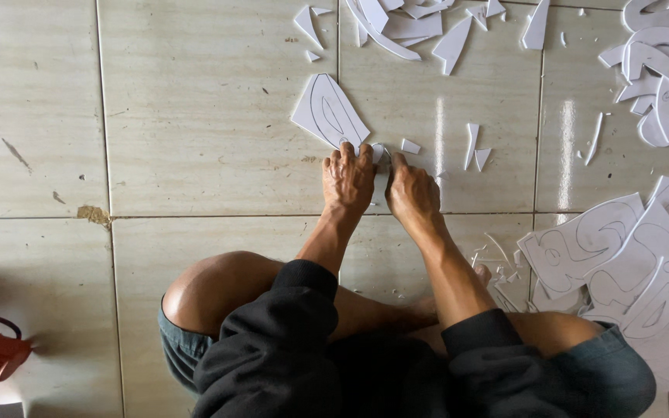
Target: The person sits on the floor and uses a utility knife to cut a white sheet along a pre-drawn outline. They rotate the sheet to follow the curves and remove the excess material, then pick up another sheet to continue cutting.
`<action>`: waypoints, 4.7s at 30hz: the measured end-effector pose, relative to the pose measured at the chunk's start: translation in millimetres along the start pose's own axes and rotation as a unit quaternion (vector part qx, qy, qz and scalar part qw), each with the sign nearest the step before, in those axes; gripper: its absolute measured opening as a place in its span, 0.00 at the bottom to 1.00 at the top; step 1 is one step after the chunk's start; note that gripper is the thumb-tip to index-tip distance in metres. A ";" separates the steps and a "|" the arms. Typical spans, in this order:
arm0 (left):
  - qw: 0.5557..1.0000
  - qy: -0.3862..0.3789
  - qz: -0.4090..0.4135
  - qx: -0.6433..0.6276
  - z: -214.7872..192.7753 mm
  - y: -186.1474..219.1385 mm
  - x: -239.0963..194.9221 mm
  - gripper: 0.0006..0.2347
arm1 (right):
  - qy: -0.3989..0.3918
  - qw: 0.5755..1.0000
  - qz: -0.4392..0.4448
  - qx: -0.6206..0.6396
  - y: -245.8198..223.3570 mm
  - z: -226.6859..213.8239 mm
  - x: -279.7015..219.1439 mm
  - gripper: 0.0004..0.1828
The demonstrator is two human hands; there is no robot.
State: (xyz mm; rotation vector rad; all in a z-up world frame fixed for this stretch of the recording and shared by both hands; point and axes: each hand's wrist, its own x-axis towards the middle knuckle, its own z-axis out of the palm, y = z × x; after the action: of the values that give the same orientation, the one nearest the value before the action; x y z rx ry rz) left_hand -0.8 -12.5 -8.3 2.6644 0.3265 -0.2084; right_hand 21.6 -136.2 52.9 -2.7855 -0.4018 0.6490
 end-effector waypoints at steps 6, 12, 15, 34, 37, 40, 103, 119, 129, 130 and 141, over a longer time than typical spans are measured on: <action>1.000 0.002 0.000 -0.002 7.6 -2.2 -1.4 0.12 | 0.004 1.000 0.011 0.021 -1.6 -0.2 -6.0 0.08; 1.000 0.006 0.001 0.004 7.2 -1.8 -0.1 0.12 | -0.001 1.000 -0.010 -0.002 2.3 -0.7 1.6 0.07; 1.000 0.004 0.000 0.011 9.0 -0.6 1.1 0.11 | -0.005 1.000 -0.021 -0.005 7.6 3.7 5.5 0.07; 0.999 -0.038 -0.001 0.011 -11.1 12.8 -4.5 0.12 | -0.035 0.997 0.051 0.053 9.1 29.5 -30.2 0.17; 0.999 -0.041 -0.004 0.002 -25.0 13.1 -12.0 0.11 | -0.022 0.995 0.086 0.054 24.8 42.1 -31.4 0.14; 1.000 -0.025 0.015 0.009 -20.3 8.0 -10.3 0.13 | 0.018 0.990 0.106 0.096 3.9 9.5 -41.4 0.13; 0.999 -0.006 0.026 0.028 -52.2 -5.5 6.8 0.20 | 0.058 0.997 0.020 0.042 -0.3 12.7 -12.2 0.16; 1.000 -0.016 -0.001 0.010 -54.2 -4.0 7.6 0.19 | 0.032 0.999 -0.016 0.010 2.2 8.4 -14.5 0.12; 1.000 -0.014 0.001 0.011 -50.8 -5.7 9.0 0.20 | 0.013 1.000 -0.003 -0.011 2.6 11.5 -23.3 0.13; 1.000 -0.011 0.002 0.014 -50.6 -5.4 8.6 0.20 | 0.013 1.000 -0.005 -0.008 3.1 12.6 -24.3 0.13; 1.000 -0.017 -0.010 0.016 -56.3 -5.4 10.6 0.20 | -0.012 1.000 0.024 -0.005 -2.4 13.3 -48.0 0.13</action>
State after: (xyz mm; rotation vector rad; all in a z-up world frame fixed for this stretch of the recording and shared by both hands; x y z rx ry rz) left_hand 13.2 19.5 37.5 2.6874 0.3414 -0.2659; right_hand -26.4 -146.9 60.9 -2.8062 -0.3457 0.6946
